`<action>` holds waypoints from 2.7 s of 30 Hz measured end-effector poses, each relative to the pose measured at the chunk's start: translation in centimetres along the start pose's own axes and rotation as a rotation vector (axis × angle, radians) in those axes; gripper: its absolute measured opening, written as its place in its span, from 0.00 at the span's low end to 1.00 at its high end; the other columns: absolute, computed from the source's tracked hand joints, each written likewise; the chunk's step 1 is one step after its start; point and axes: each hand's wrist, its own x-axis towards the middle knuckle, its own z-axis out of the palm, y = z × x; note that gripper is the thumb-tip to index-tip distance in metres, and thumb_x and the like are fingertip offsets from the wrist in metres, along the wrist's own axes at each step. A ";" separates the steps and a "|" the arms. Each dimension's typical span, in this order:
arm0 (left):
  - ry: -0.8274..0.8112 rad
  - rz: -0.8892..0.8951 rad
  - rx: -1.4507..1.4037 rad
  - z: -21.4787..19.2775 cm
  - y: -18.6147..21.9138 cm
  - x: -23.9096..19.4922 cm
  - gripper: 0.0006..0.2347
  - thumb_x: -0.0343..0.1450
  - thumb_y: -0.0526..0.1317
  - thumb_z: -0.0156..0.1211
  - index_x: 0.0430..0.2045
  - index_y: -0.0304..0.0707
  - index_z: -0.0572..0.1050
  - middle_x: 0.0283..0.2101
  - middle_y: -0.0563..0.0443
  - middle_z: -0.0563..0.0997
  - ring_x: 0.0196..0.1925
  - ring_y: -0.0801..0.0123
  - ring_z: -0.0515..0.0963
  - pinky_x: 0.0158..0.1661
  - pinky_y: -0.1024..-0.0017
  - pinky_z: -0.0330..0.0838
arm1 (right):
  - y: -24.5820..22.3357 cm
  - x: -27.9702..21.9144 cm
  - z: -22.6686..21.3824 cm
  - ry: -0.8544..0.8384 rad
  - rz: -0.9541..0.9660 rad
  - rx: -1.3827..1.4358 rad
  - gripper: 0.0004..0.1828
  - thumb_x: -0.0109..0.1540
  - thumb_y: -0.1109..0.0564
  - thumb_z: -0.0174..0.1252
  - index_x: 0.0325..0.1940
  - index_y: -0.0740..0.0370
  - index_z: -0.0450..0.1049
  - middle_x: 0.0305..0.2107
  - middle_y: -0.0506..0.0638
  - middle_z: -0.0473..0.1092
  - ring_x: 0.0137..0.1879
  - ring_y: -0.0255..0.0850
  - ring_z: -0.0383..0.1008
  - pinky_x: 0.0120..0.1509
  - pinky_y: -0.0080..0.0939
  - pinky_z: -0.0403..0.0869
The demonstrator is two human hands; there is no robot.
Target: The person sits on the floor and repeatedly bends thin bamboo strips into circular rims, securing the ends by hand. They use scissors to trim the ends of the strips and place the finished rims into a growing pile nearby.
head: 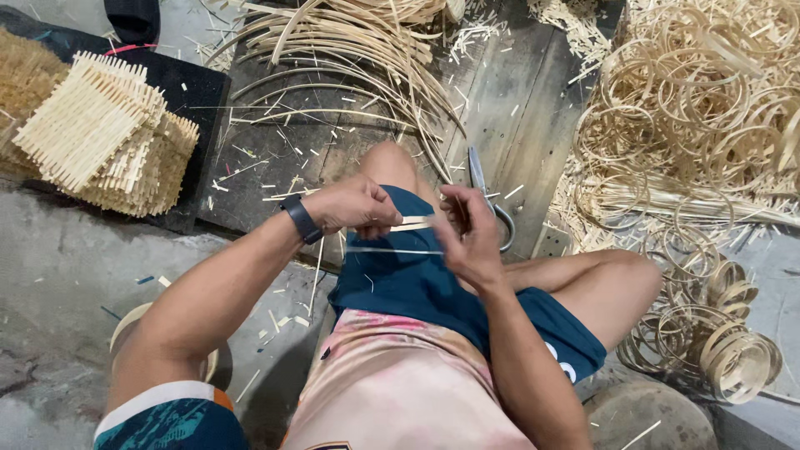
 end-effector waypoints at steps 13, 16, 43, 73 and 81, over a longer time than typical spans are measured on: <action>-0.087 -0.027 -0.049 -0.5 -1.7 -0.3 0.10 0.73 0.41 0.62 0.31 0.34 0.86 0.21 0.54 0.78 0.20 0.79 0.72 0.21 0.80 0.65 | 0.5 -2.3 0.3 -0.109 0.057 0.209 0.09 0.66 0.66 0.59 0.50 0.64 0.79 0.32 0.46 0.69 0.37 0.31 0.67 0.42 0.30 0.68; 0.008 0.015 -0.092 -0.3 -2.7 -0.7 0.08 0.71 0.39 0.62 0.32 0.34 0.86 0.22 0.54 0.81 0.22 0.78 0.77 0.25 0.80 0.71 | 1.0 -2.7 1.2 -0.073 0.178 0.262 0.05 0.66 0.64 0.61 0.45 0.65 0.79 0.32 0.44 0.70 0.34 0.28 0.67 0.37 0.29 0.68; 0.252 0.516 0.041 5.9 -4.6 -2.3 0.10 0.76 0.39 0.58 0.33 0.29 0.82 0.26 0.56 0.75 0.27 0.80 0.70 0.27 0.77 0.65 | 4.0 -3.8 3.7 0.020 0.514 0.705 0.07 0.65 0.58 0.64 0.37 0.65 0.76 0.25 0.45 0.73 0.27 0.29 0.70 0.29 0.29 0.67; 0.445 0.751 0.042 9.2 -2.6 -0.6 0.08 0.76 0.38 0.61 0.36 0.30 0.82 0.28 0.55 0.79 0.31 0.80 0.76 0.32 0.79 0.71 | 0.0 -2.8 -0.2 0.107 0.148 0.225 0.02 0.64 0.65 0.64 0.41 0.66 0.80 0.28 0.43 0.70 0.31 0.26 0.68 0.33 0.27 0.66; 0.320 0.612 -0.101 10.0 -3.2 0.5 0.07 0.76 0.38 0.59 0.33 0.32 0.80 0.28 0.58 0.79 0.29 0.83 0.72 0.30 0.80 0.66 | 4.9 -3.4 -1.1 0.057 0.175 0.272 0.02 0.66 0.64 0.63 0.39 0.66 0.79 0.30 0.44 0.71 0.34 0.28 0.69 0.37 0.29 0.68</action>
